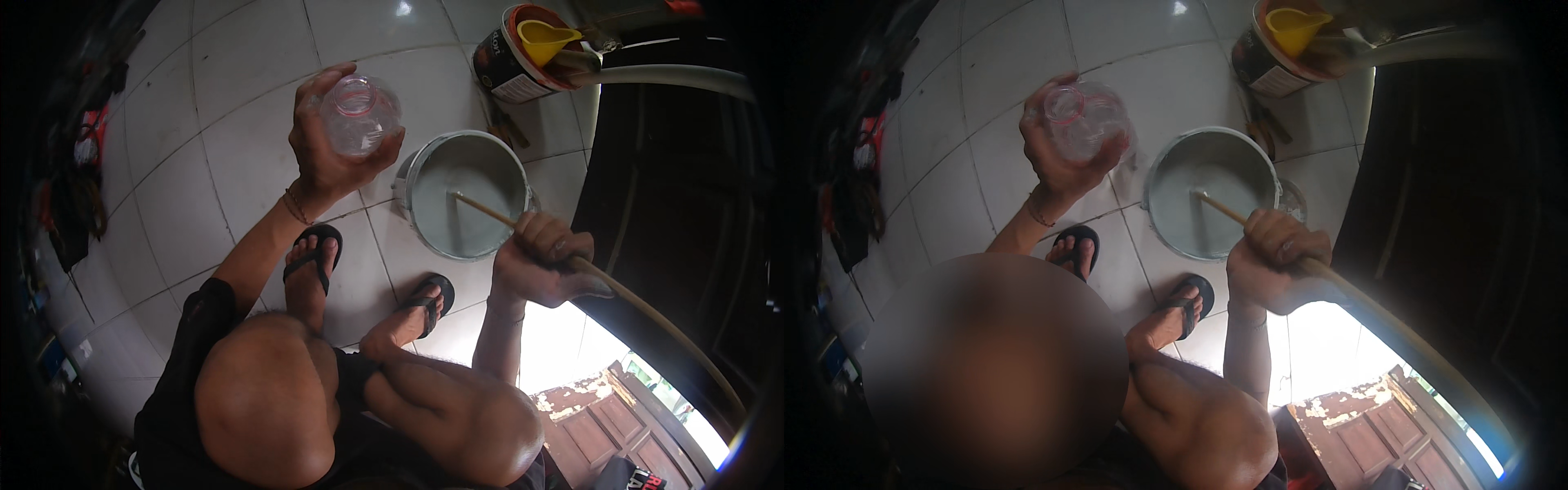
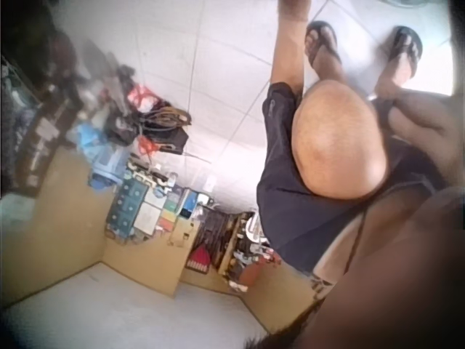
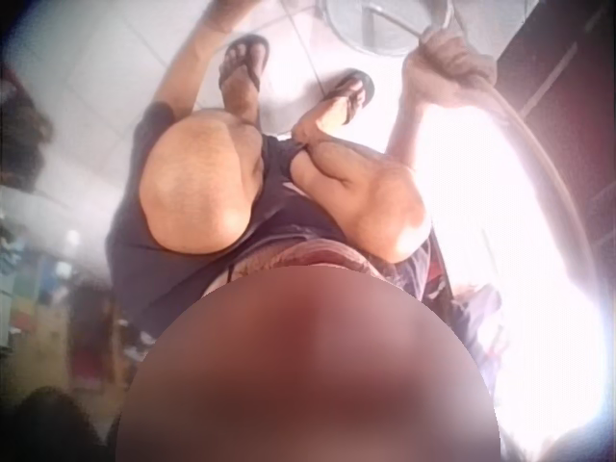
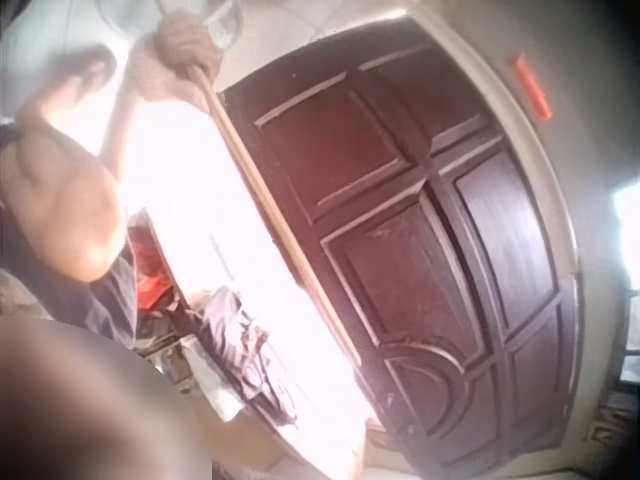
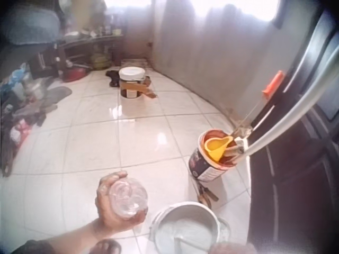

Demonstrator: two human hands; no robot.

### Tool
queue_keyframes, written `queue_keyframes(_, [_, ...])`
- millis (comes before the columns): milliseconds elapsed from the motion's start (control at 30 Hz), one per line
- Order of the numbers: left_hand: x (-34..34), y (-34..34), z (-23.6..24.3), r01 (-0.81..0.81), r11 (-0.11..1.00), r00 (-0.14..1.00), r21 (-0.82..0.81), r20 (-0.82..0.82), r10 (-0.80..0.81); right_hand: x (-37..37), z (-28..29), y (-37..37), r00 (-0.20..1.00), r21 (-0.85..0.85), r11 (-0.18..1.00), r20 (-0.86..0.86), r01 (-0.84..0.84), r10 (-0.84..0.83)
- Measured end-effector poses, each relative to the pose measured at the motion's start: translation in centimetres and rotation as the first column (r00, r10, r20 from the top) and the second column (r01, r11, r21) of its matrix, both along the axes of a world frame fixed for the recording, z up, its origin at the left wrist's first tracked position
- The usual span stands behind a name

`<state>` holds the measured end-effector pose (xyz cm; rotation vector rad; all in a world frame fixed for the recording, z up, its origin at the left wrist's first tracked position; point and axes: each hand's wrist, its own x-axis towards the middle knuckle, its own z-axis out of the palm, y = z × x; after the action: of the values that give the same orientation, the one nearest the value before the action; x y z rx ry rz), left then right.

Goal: The person pours water from a plastic bottle into a bucket containing a light-colored liquid and stirs the mixture with a wooden stick. The person continues stirring the contents of the bucket.

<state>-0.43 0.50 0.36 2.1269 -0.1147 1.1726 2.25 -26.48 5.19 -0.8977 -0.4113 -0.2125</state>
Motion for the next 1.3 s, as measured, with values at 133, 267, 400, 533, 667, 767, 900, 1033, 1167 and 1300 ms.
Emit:
queue_keyframes(133, [-0.1, 0.1, 0.0, 0.012, 1.0, 1.0, -0.001, -0.001, -0.012, -1.7, 1.7, -2.4, 0.993, -0.16, 0.981, -0.067, -0.111, 0.102])
queue_keyframes(267, [-0.2, -0.2, 0.6, -0.036, 0.998, 0.997, 0.048, -0.063, 0.039, 0.3, 1.5, -1.5, 0.993, -0.225, 0.97, 0.096, 0.094, -0.073])
queue_keyframes(400, [0.1, 0.0, -0.3, -0.012, 1.0, 1.0, 0.018, -0.008, 0.012, 2.1, 0.3, -0.5, 0.962, -0.16, 0.966, 0.216, 0.205, -0.168])
queue_keyframes(533, [-0.2, -0.1, -0.2, -0.013, 1.0, 0.999, 0.008, -0.04, 0.013, -0.3, 0.1, -0.9, 0.998, -0.062, 0.996, 0.025, -0.06, 0.062])
queue_keyframes(667, [-0.2, 0.1, 0.3, -0.017, 0.998, 0.999, 0.054, -0.047, 0.02, -2.0, 1.6, -2.3, 0.995, -0.15, 0.987, -0.097, -0.051, 0.037])
queue_keyframes(767, [-0.2, 0.0, -0.1, -0.027, 0.999, 0.999, 0.035, -0.043, 0.028, -0.2, 1.9, -2.9, 0.997, -0.106, 0.994, -0.078, -0.028, 0.02])
queue_keyframes(900, [0.0, 0.0, -0.3, -0.018, 0.999, 1.0, 0.031, -0.02, 0.018, 1.2, 1.4, -3.8, 0.99, -0.213, 0.967, 0.015, 0.141, -0.141])
queue_keyframes(1033, [-0.2, 0.1, -0.2, -0.02, 0.999, 0.999, 0.045, -0.027, 0.022, 2.1, 0.9, -4.0, 0.957, -0.301, 0.909, 0.111, 0.289, -0.267])
queue_keyframes(1167, [-0.3, 0.4, 0.1, -0.019, 0.999, 1.0, 0.049, -0.015, 0.02, -0.2, 2.0, -3.9, 0.988, -0.255, 0.956, -0.01, 0.144, -0.151])
queue_keyframes(1300, [0.2, -0.2, -0.2, -0.017, 1.0, 0.998, -0.025, 0.056, 0.018, -1.1, 1.9, -1.6, 0.996, -0.163, 0.983, -0.013, 0.084, -0.087])
